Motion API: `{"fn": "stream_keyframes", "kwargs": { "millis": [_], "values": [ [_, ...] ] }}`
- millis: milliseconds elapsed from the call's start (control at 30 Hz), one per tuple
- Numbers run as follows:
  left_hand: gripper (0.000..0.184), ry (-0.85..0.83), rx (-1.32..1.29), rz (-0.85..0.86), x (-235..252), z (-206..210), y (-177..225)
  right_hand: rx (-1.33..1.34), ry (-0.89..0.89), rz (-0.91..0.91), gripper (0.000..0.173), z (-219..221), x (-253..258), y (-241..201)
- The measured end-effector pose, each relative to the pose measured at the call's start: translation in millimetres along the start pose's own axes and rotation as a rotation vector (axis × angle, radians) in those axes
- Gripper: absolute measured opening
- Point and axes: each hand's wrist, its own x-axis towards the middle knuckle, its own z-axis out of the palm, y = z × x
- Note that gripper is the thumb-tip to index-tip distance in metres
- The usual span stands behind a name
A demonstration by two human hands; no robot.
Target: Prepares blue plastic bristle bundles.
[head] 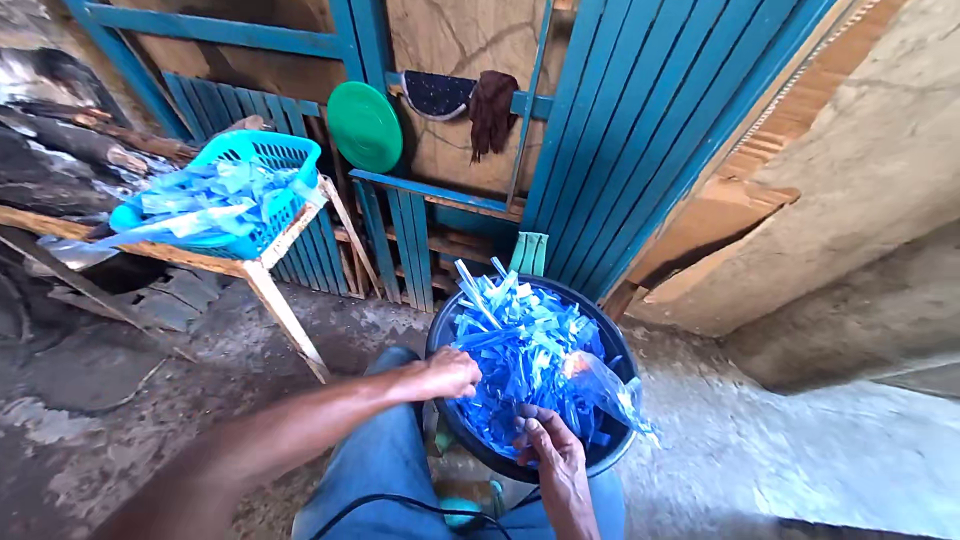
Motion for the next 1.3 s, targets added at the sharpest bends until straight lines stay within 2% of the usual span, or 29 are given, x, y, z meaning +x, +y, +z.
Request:
{"fn": "stream_keyframes", "kwargs": {
  "millis": [133, 200, 267, 333, 467, 633, 767, 967, 1033, 1100, 1200, 1233, 1300],
  "values": [
    [0.054, -0.191, 0.155, -0.105, 45, 26, 27, 0.021, 0.004, 0.001, 0.026, -1, 1, 1],
    [0.04, -0.245, 0.205, -0.13, 54, 30, 34, 0.019, -0.006, 0.001, 0.025, -1, 1, 2],
    [0.023, -0.229, 0.188, -0.138, 58, 28, 33, 0.016, -0.01, 0.008, 0.025, -1, 3, 2],
    [0.024, -0.195, 0.123, -0.128, 57, 18, 27, 0.023, -0.007, 0.015, 0.025, -2, 4, 2],
    [0.029, -0.125, -0.019, -0.009, 41, -16, 16, 0.025, 0.003, 0.02, 0.025, -2, 9, 2],
    [0.025, -0.079, -0.345, 0.104, 11, -61, 18, 0.009, 0.013, -0.021, 0.027, -2, 22, 2],
    [0.022, -0.087, -0.557, 0.172, -3, -78, 21, -0.016, 0.013, -0.064, 0.03, -5, 29, -2],
    [0.019, -0.122, -0.641, 0.272, -16, -92, 31, -0.039, 0.06, -0.093, 0.028, -9, 32, -1],
    [0.018, -0.143, -0.657, 0.328, -20, -97, 32, -0.04, 0.073, -0.101, 0.035, -11, 33, 0],
    [0.019, -0.155, -0.651, 0.395, -24, -102, 34, -0.01, 0.034, -0.125, 0.05, -15, 36, 4],
    [0.02, -0.149, -0.617, 0.479, -26, -107, 33, 0.06, -0.171, -0.196, 0.059, -21, 38, 7],
    [0.02, -0.143, -0.61, 0.497, -26, -108, 31, 0.069, -0.23, -0.203, 0.057, -22, 38, 5],
    [0.019, -0.124, -0.607, 0.52, -26, -109, 28, 0.053, -0.229, -0.187, 0.035, -22, 35, 3]
  ]
}}
